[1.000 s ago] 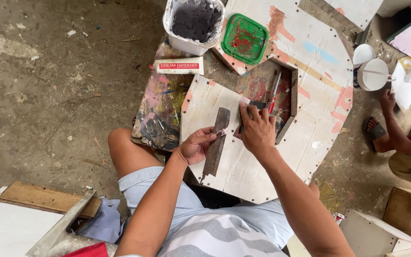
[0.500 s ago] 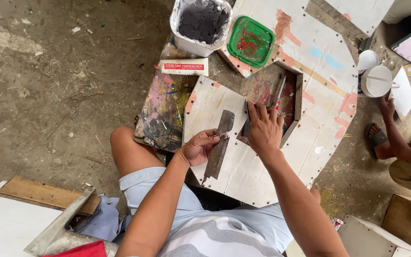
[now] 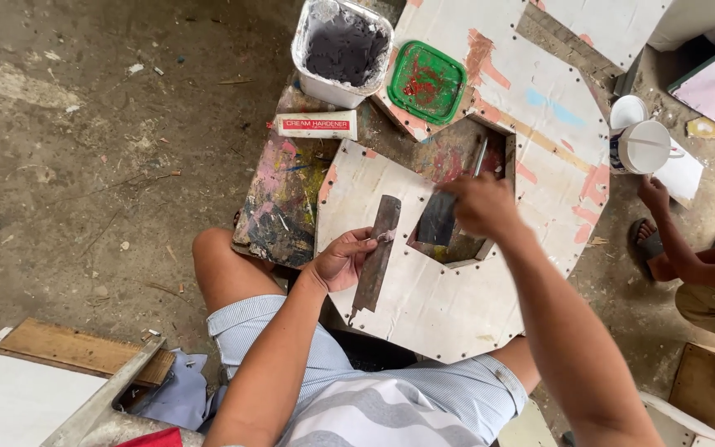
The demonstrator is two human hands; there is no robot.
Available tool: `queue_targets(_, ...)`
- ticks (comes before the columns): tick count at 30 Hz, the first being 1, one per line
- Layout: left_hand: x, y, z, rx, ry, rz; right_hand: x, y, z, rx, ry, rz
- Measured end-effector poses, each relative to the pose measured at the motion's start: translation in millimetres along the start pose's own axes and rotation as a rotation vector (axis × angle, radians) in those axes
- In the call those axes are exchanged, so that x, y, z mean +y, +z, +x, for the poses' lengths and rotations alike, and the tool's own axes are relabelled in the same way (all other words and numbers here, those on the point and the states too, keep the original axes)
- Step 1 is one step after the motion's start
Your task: Applying and smoothing filler material onto a large letter-shaped workpiece using a scraper.
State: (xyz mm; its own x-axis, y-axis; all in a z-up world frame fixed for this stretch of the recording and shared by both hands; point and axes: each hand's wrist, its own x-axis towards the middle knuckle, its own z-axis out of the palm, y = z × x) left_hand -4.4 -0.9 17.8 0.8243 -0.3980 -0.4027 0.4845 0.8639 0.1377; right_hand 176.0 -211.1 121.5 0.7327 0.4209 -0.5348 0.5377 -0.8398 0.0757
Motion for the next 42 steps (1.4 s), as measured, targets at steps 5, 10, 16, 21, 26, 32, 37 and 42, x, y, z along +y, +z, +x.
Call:
queue_targets(5,-2,-5,0,0.008,0.002,-0.002,4,-25,5,0.087,0.018,-0.117)
queue_targets(10,-3,-9,4,0.018,0.013,0.001,-18,-31,16,0.067,-0.075,-0.214)
queue_targets(16,-5,-23,12,-0.014,-0.006,0.004,7,-18,21,-0.007,-0.049,-0.446)
queue_targets(21,-16,-40,19,0.011,-0.008,0.013,-16,-102,-61,-0.031,0.063,0.238)
queue_targets(26,-12,9,3,0.082,0.053,0.148,3,-51,-118,0.062,0.143,0.926)
queue_targets(32,-47,68,-8,0.288,0.151,0.391,-17,-9,-159,0.291,0.075,1.502)
queue_targets(37,-59,99,-18,0.386,0.309,0.608,-16,0,-161,0.353,-0.122,1.588)
queue_targets(42,-63,108,-26,0.399,0.416,0.671,-13,-3,-171,0.159,-0.24,1.427)
